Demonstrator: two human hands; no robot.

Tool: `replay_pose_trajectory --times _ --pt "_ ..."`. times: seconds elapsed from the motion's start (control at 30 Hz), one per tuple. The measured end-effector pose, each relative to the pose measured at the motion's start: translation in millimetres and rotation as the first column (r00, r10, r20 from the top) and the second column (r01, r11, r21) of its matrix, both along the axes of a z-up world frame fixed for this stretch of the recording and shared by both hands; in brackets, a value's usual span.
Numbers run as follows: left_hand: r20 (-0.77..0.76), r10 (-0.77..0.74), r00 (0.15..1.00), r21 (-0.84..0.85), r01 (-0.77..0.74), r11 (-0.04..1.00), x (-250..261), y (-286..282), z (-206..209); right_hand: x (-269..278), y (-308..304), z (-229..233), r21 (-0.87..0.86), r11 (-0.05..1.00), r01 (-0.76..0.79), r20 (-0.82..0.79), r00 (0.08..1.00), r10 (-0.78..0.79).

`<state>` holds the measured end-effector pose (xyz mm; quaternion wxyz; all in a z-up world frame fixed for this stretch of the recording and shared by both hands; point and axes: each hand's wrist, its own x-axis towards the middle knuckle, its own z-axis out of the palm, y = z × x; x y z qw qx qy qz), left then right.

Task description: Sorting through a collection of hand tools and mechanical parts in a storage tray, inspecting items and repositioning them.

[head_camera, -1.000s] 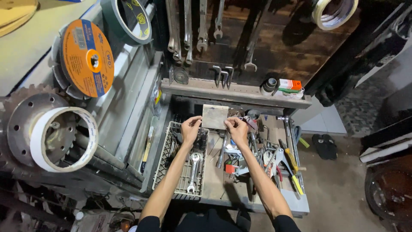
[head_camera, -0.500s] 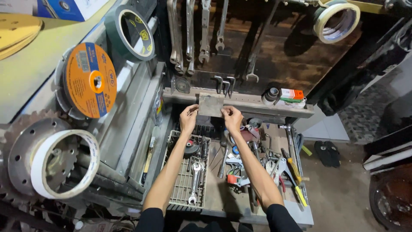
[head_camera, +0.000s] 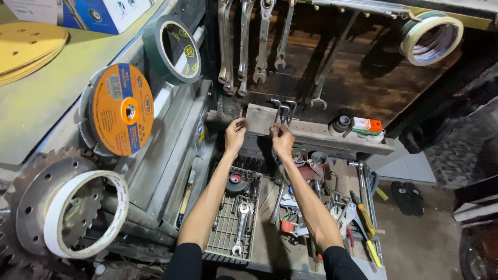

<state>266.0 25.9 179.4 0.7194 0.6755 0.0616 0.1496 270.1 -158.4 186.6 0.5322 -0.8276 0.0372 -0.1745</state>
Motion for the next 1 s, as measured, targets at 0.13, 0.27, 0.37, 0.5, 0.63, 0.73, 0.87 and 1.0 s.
replay_pose_trajectory --times 0.13,0.27,0.37,0.5,0.63,0.73,0.87,1.0 --pt "-0.015 -0.006 1.000 -0.007 0.006 1.000 9.4 1.3 3.6 13.0 5.4 -5.2 0.002 1.000 0.005 0.020 1.000 -0.005" --pt "-0.033 -0.021 0.999 0.034 0.022 0.999 26.5 1.8 -7.1 22.6 9.5 -9.5 -0.035 0.999 -0.039 0.091 0.995 0.042" --pt "-0.053 -0.035 0.998 0.036 0.037 0.999 32.6 1.1 -7.6 22.8 13.8 -4.2 -0.053 0.997 -0.055 0.117 0.991 0.060" --pt "-0.106 -0.062 0.992 0.067 0.069 0.995 46.6 2.1 -7.5 28.6 16.6 -5.9 -0.052 0.994 -0.094 0.096 0.990 0.099" --pt "-0.130 -0.102 0.986 0.034 0.107 0.994 47.9 -0.6 5.8 50.4 16.3 -28.5 -0.039 0.994 -0.100 0.066 0.993 0.102" --pt "-0.183 -0.094 0.979 0.095 0.113 0.989 56.5 2.2 -2.5 61.6 15.9 -43.0 -0.060 0.995 -0.085 0.019 0.996 0.086" --pt "-0.341 -0.034 0.940 0.323 0.151 0.934 86.9 11.2 -55.6 59.0 14.5 -36.6 -0.209 0.975 -0.071 -0.074 0.996 0.057" --pt "-0.331 0.011 0.944 0.381 0.123 0.916 101.5 12.2 -83.0 61.3 12.8 -48.1 -0.344 0.937 -0.050 -0.111 0.994 0.012"
